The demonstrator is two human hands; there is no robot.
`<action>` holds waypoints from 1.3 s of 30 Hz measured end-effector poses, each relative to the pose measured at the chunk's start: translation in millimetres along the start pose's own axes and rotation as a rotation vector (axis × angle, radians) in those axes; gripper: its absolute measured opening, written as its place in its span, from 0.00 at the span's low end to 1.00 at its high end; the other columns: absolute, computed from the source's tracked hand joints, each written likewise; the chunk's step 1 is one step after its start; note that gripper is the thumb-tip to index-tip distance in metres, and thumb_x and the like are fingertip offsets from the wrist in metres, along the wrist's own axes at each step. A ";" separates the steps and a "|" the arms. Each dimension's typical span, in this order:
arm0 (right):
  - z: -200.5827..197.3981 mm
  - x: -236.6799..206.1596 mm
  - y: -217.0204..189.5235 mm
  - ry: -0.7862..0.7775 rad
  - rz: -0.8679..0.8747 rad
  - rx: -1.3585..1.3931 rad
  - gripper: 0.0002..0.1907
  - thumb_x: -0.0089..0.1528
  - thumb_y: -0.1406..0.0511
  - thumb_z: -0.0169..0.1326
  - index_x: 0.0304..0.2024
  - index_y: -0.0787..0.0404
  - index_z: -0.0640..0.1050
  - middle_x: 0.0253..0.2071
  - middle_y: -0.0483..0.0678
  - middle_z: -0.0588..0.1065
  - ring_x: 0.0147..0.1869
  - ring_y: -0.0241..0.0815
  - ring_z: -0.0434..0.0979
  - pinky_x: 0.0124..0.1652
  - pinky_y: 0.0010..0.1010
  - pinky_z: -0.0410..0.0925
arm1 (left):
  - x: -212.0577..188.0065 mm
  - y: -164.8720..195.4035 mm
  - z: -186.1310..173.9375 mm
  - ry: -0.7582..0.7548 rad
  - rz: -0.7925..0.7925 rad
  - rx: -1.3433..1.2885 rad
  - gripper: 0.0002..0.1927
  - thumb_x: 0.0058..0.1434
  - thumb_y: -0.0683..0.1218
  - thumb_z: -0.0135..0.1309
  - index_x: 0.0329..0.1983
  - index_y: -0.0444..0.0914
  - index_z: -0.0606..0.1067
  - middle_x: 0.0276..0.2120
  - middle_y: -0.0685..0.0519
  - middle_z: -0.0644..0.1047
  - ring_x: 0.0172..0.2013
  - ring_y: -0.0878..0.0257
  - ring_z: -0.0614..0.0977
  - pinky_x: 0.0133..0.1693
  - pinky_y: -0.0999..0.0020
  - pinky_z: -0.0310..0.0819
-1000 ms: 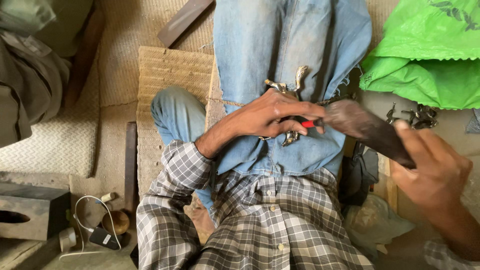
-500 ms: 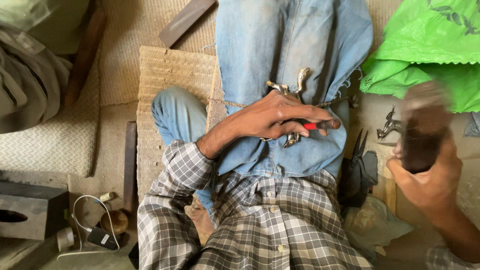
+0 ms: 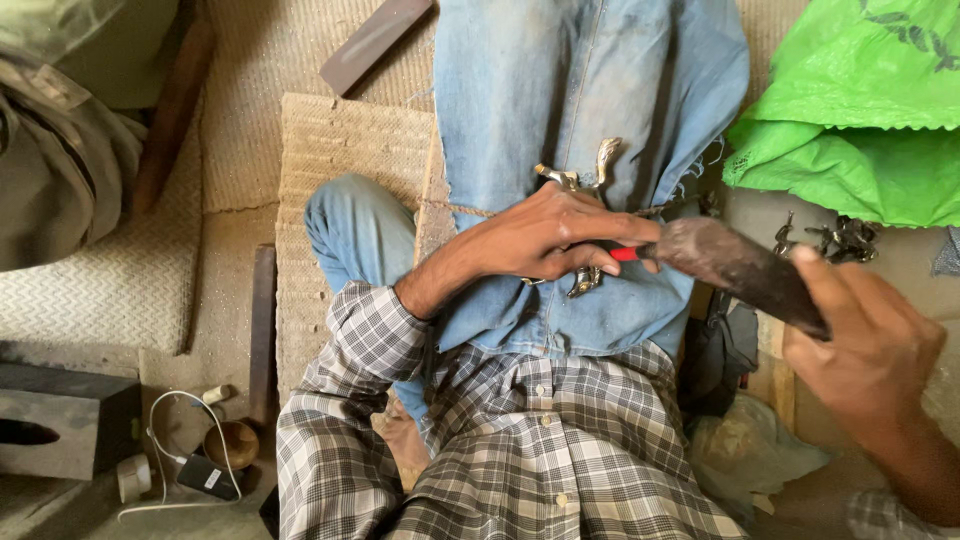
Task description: The person sits on a floor mat and polishes small brass horse figurines, holding each figure against a cord stretched across their lap and rubbing it with a wooden block and a red-handled tool. They reposition the figurine and the cord repeatedly and set finished figures on the floor beside them.
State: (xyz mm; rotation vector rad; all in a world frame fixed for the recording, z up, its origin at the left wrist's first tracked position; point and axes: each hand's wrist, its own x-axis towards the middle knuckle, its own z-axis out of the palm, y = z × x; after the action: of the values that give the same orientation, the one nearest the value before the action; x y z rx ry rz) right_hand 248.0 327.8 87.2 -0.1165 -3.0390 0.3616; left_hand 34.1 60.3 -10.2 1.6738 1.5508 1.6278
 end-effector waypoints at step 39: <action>131.2 -56.4 1.3 0.314 0.398 1.132 0.39 0.64 0.76 0.61 0.73 0.67 0.58 0.43 0.50 0.75 0.43 0.39 0.79 0.51 0.31 0.74 | 25.1 17.5 -11.4 0.025 -0.314 0.130 0.29 0.67 0.41 0.61 0.70 0.47 0.67 0.49 0.57 0.84 0.35 0.65 0.87 0.33 0.68 0.80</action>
State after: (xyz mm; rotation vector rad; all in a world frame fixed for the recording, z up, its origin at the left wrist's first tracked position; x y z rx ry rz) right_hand 292.7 293.9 -44.2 -0.6014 -2.0712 1.7662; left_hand 25.8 70.3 19.8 1.3860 1.8580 1.4178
